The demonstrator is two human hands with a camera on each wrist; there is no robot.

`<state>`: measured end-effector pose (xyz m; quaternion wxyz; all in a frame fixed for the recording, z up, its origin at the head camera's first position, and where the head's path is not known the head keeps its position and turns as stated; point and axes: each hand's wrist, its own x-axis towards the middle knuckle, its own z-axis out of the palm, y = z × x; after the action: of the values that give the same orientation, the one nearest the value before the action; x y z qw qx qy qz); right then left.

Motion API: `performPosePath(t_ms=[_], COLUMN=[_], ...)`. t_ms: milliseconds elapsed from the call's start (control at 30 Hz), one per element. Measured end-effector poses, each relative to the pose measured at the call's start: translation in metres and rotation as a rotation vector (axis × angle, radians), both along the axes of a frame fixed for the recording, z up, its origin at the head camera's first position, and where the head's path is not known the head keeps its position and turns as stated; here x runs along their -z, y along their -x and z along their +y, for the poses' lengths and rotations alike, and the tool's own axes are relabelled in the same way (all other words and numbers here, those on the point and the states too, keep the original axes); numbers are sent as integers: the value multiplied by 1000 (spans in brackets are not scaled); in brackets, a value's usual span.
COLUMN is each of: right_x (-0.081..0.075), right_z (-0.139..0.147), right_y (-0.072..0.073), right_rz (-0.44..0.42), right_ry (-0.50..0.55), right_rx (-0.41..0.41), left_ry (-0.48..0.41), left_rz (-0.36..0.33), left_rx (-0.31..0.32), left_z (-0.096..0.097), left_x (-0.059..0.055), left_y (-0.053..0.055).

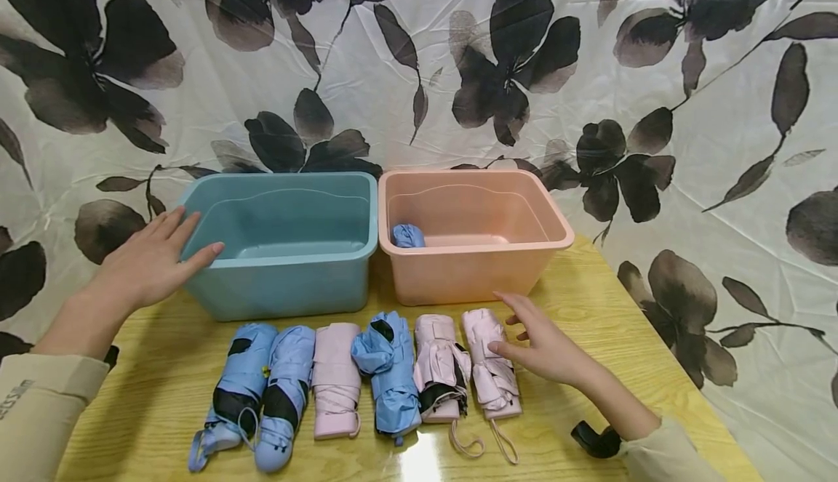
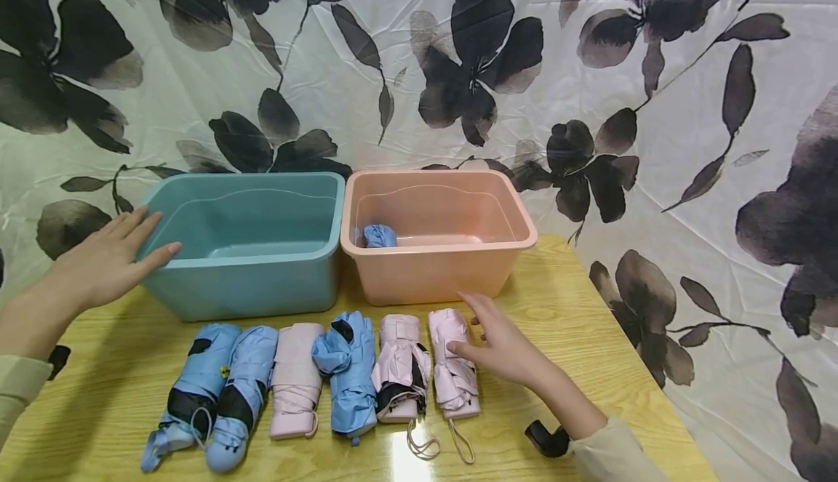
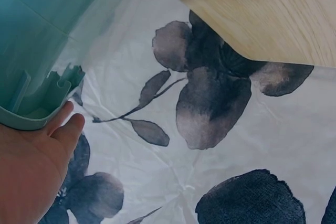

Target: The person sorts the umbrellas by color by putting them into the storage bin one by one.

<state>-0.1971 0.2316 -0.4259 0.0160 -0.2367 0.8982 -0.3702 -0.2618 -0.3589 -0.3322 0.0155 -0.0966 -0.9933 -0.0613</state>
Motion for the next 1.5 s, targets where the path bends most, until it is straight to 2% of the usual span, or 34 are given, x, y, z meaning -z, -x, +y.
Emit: performPosePath(t_ms=[233,433,767,1100,1200,1333,1500], right_x=[8,11,12,22,22,19,5], right_z=[-5,-11,-24,-23,-21,-17,-16], right_y=[1,7,16,10,7,2,-7], right_rz=[-63,-98,-123,-158,-145,-112,-55], right_ry=[-167,-210,-142,-13,25,73,174], right_rx=[-44,-56,-80,8,30,59,87], left_ry=[19,15,14,17,16,16,15], left_rz=[-17,-15,-10,-23,-24,-19,-20], left_rx=[-2,-6,-12,-9,-8,-9,-12], left_z=[0,1,1,3,3,4,3], left_x=[-1,-1,-3,-5,-6,-6,-6], left_y=[-3,-1,-2,-5,-5,-5,-5])
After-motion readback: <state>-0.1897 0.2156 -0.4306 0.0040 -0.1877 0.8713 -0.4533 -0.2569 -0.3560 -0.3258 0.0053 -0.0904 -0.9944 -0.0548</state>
